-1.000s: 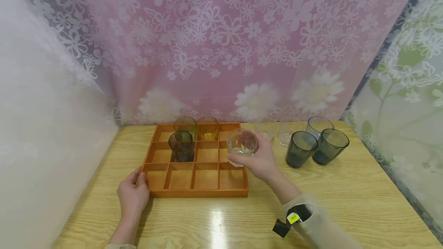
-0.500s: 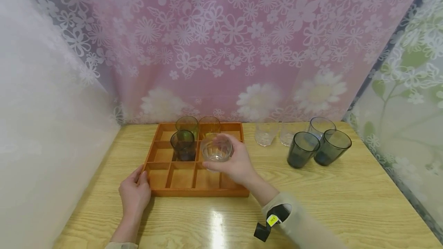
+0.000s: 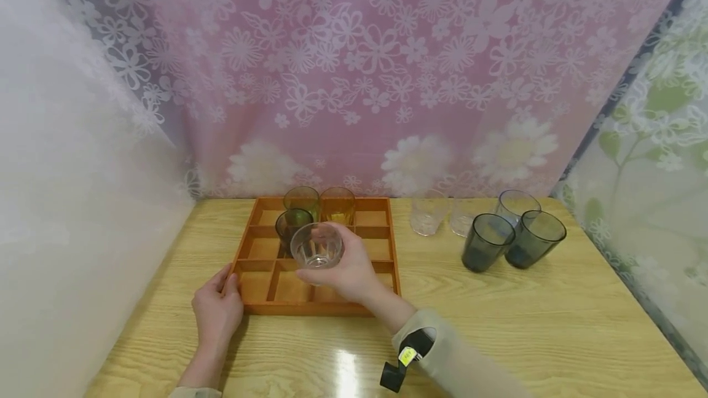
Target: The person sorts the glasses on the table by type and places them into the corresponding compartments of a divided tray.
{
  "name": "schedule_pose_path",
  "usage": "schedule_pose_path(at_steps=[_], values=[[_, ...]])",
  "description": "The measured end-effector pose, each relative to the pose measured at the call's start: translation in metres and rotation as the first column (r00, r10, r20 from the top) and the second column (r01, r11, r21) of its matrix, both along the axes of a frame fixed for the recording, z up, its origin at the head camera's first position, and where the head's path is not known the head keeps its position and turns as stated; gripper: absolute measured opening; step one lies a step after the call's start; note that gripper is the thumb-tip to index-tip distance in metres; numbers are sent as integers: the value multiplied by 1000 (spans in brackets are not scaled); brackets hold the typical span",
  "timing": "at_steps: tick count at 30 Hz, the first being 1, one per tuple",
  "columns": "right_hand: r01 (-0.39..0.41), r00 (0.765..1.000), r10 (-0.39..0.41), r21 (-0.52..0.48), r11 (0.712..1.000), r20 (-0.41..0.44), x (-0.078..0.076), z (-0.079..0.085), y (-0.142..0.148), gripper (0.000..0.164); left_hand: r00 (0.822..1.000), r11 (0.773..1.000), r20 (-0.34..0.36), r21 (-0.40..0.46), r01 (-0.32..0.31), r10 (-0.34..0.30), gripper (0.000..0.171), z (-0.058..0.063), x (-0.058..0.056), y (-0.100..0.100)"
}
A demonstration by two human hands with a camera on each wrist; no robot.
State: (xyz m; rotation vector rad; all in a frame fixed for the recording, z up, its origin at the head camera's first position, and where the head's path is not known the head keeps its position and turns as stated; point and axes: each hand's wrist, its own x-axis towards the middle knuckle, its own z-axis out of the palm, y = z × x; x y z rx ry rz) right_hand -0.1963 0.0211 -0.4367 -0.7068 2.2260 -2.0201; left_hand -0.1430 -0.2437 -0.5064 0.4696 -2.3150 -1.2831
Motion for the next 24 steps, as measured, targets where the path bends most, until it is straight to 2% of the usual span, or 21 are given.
schedule_pose_path(at_steps=[10, 17, 24], values=[[-13, 1000, 13, 27, 1000, 0, 7, -5, -24, 83, 1000, 999, -6, 34, 12, -12, 35, -1, 1, 0], [-31, 999, 32, 22, 999, -40, 9, -12, -35, 83, 1000, 1000, 12, 16, 14, -14, 35, -1, 0, -1], [-37, 999, 37, 50, 998, -16, 8, -19, -43, 85, 1000, 1000, 20, 25, 18, -18, 36, -1, -1, -2]])
